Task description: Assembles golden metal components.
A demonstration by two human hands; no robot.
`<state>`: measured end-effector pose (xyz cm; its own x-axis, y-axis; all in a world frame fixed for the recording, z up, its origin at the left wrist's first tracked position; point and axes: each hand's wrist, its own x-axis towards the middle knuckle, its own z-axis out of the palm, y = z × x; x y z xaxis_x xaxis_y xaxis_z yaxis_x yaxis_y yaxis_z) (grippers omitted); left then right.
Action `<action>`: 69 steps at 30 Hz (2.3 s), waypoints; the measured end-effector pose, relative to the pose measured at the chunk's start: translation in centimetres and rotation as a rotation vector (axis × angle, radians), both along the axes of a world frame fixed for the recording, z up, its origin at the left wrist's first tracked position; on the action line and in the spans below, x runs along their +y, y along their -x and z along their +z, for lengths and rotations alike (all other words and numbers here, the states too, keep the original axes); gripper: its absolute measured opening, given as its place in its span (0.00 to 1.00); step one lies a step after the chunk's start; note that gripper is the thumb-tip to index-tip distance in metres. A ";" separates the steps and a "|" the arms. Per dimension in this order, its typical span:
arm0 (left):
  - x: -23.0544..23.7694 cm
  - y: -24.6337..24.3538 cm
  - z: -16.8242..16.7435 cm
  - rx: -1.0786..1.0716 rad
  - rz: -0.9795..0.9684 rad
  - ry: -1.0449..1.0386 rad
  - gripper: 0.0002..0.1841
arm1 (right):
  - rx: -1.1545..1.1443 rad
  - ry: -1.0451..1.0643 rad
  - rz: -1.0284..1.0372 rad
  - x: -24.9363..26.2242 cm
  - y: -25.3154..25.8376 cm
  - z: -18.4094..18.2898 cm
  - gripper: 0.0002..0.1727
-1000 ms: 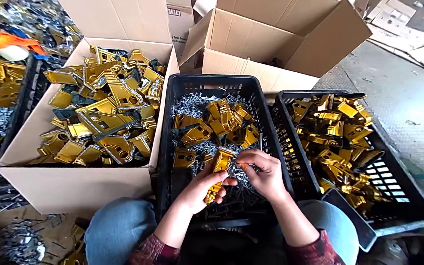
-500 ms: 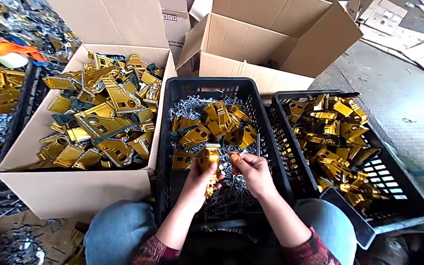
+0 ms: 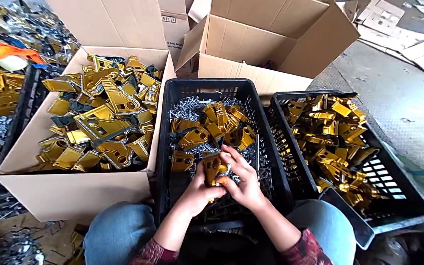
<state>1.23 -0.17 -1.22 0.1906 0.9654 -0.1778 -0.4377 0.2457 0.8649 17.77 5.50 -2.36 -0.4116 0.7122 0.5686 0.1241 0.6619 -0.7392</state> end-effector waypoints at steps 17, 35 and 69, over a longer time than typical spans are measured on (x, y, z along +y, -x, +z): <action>0.4 -1.0 -1.9 0.278 0.176 0.081 0.62 | -0.032 0.783 0.009 1.1 -0.4 0.3 0.46; 1.3 0.8 0.3 0.381 0.404 0.044 0.29 | -0.185 0.655 -0.423 14.2 -3.8 5.7 0.32; 1.6 2.1 1.7 -0.198 0.637 0.032 0.22 | -0.423 0.455 0.025 5.5 -4.3 4.2 0.12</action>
<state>-0.90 1.42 0.43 -0.3829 0.8952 -0.2283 -0.6555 -0.0891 0.7499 22.05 10.97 1.83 -0.5550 0.8318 -0.0060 0.4566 0.2986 -0.8381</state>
